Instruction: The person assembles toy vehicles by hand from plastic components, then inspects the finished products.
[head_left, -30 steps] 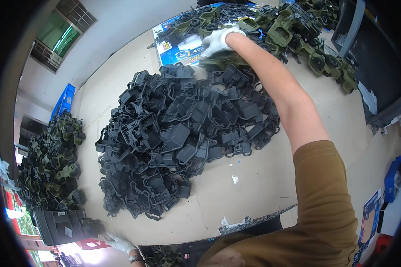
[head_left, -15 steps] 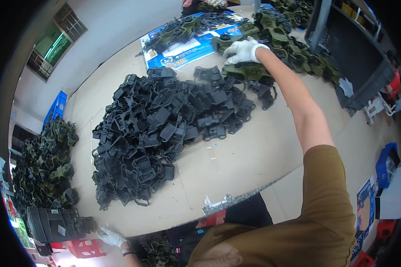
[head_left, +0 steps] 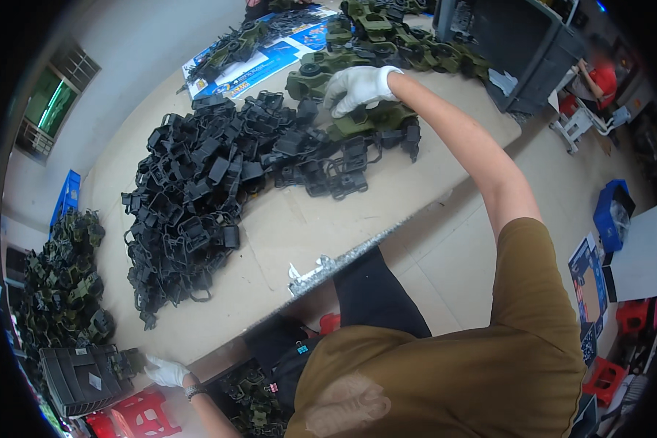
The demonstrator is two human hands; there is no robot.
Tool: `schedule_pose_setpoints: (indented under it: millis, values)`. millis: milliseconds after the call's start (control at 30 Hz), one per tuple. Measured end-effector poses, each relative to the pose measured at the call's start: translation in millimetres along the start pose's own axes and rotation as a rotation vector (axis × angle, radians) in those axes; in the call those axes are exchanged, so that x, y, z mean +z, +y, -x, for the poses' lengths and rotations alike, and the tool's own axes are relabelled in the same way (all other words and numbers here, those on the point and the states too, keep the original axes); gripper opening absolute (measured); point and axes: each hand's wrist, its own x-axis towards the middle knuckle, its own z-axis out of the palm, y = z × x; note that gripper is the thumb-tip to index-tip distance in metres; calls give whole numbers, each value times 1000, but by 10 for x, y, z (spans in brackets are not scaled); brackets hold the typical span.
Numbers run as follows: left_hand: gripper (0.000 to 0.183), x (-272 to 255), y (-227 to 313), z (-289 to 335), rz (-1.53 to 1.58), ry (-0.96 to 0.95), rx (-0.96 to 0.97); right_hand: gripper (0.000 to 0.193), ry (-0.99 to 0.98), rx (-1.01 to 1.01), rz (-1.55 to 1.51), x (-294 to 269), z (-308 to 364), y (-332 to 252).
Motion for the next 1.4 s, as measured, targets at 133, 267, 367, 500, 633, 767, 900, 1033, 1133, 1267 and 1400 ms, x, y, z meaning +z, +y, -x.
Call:
schedule_pose_setpoints:
  millis: [133,267,367,500,633,767,900,1033,1133,1267,1400]
  values:
    - [80,-5,103,58,-10,-17,-2,44,10,-71,34,127,252,140]
    - [81,46,-35,12,2,-5,11,54,185,-197,244,191,469,131]
    - [80,15,-42,50,19,-6,2,64,721,-227,448,191,883,-202]
    - [79,-125,29,107,333,26,-116,59,1222,-15,196,486,1565,-123]
    - [74,-262,240,233,495,49,-74,61,1246,357,242,1230,1883,-284]
    - [59,-504,804,551,707,0,303,59,1181,276,155,1641,1768,126]
    - [54,-822,1431,1160,862,-138,305,49,1401,265,-521,1560,1731,594]
    - [51,-1006,1490,1453,990,-298,426,44,1472,157,-294,1018,1949,704]
    - [45,-1058,1565,1606,982,-407,548,40,1357,150,34,589,1968,518]
    - [39,-1041,1621,1749,958,-482,573,31,1052,281,477,337,1607,60]
    - [31,-1091,1703,1869,947,-526,587,41,634,260,830,268,1361,-203]
